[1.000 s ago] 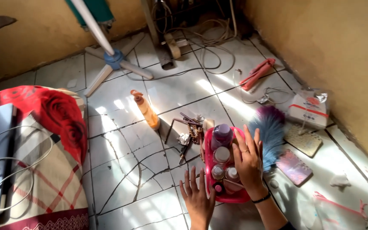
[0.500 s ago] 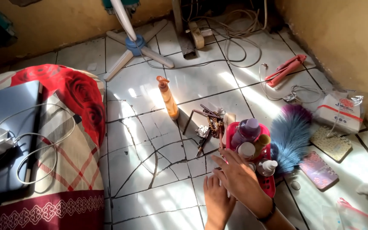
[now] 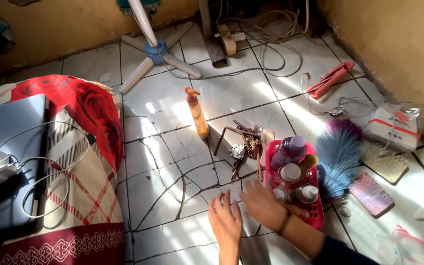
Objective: Organizing various makeup and skincare products from the floor onto a vanity table.
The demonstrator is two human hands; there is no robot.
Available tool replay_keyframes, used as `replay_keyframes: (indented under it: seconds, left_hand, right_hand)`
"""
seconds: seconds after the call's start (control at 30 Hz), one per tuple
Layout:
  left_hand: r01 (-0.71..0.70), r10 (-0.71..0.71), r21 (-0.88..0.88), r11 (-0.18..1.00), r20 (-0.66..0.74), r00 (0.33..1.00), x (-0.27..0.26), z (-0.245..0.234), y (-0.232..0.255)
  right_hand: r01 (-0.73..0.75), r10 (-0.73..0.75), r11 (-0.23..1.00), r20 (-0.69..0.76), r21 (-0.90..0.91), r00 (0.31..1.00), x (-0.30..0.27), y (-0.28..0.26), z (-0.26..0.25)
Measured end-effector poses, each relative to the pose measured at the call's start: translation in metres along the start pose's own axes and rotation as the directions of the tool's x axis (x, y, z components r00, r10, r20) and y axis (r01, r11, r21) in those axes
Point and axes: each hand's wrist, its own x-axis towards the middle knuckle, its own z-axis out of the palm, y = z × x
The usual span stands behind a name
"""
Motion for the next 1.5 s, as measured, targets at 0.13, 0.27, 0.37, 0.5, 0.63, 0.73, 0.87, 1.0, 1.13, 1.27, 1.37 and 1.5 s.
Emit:
replay_keyframes:
  seconds: [0.13,0.27,0.37,0.5,0.63,0.73,0.87,1.0,1.13,1.27,1.37,1.5]
  left_hand:
    - [-0.024,0.030,-0.096,0.995,0.070,0.997,-0.006,0.005,0.003]
    - [-0.064,0.069,-0.086,0.994,0.060,0.996,-0.008,0.000,0.009]
    - [-0.081,0.086,-0.074,0.994,0.069,0.994,-0.010,-0.009,0.009]
    - [-0.100,0.106,-0.106,0.989,0.051,0.993,-0.012,-0.016,0.016]
    - [-0.177,0.191,-0.184,0.967,0.058,0.980,-0.017,-0.028,0.031]
    - [-0.261,0.273,-0.186,0.947,0.041,0.961,-0.018,-0.028,0.035]
    - [-0.281,0.285,-0.170,0.945,-0.004,0.959,-0.015,-0.036,0.032]
    - [-0.229,0.218,-0.174,0.958,-0.081,0.973,-0.007,-0.050,0.026]
    - [-0.177,0.160,-0.166,0.970,-0.115,0.980,0.001,-0.058,0.013]
    - [-0.076,0.058,-0.168,0.983,-0.109,0.992,0.010,-0.056,-0.006]
    - [-0.066,0.049,-0.154,0.986,-0.116,0.992,0.013,-0.054,-0.021]
    - [0.007,-0.023,-0.178,0.984,-0.087,0.996,0.016,-0.057,-0.024]
  right_hand:
    - [0.112,-0.100,0.990,0.126,-0.087,0.987,-0.055,0.021,0.006]
    - [-0.005,-0.104,0.969,-0.432,-0.245,0.896,-0.084,0.032,0.019]
    - [-0.211,0.172,0.977,-0.518,-0.017,0.838,-0.112,0.022,-0.023]
    - [-0.332,0.506,0.820,-0.321,0.466,0.800,-0.131,0.033,-0.021]
    - [-0.173,0.494,0.804,-0.478,0.569,0.726,-0.139,0.037,-0.006]
    - [-0.089,0.467,0.801,-0.525,0.593,0.712,-0.144,0.034,-0.004]
    - [-0.077,0.402,0.859,-0.574,0.506,0.713,-0.143,0.033,-0.006]
    - [-0.108,0.351,0.907,-0.593,0.406,0.725,-0.134,0.037,-0.011]
    - [-0.067,0.320,0.932,-0.718,0.357,0.619,-0.110,0.005,-0.032]
    - [0.093,0.247,0.924,-0.765,0.371,0.595,-0.021,-0.018,0.028]
    - [0.061,0.247,0.926,-0.721,0.373,0.647,0.050,-0.028,0.065]
    - [-0.137,0.254,0.965,-0.653,0.225,0.713,0.097,-0.023,0.088]
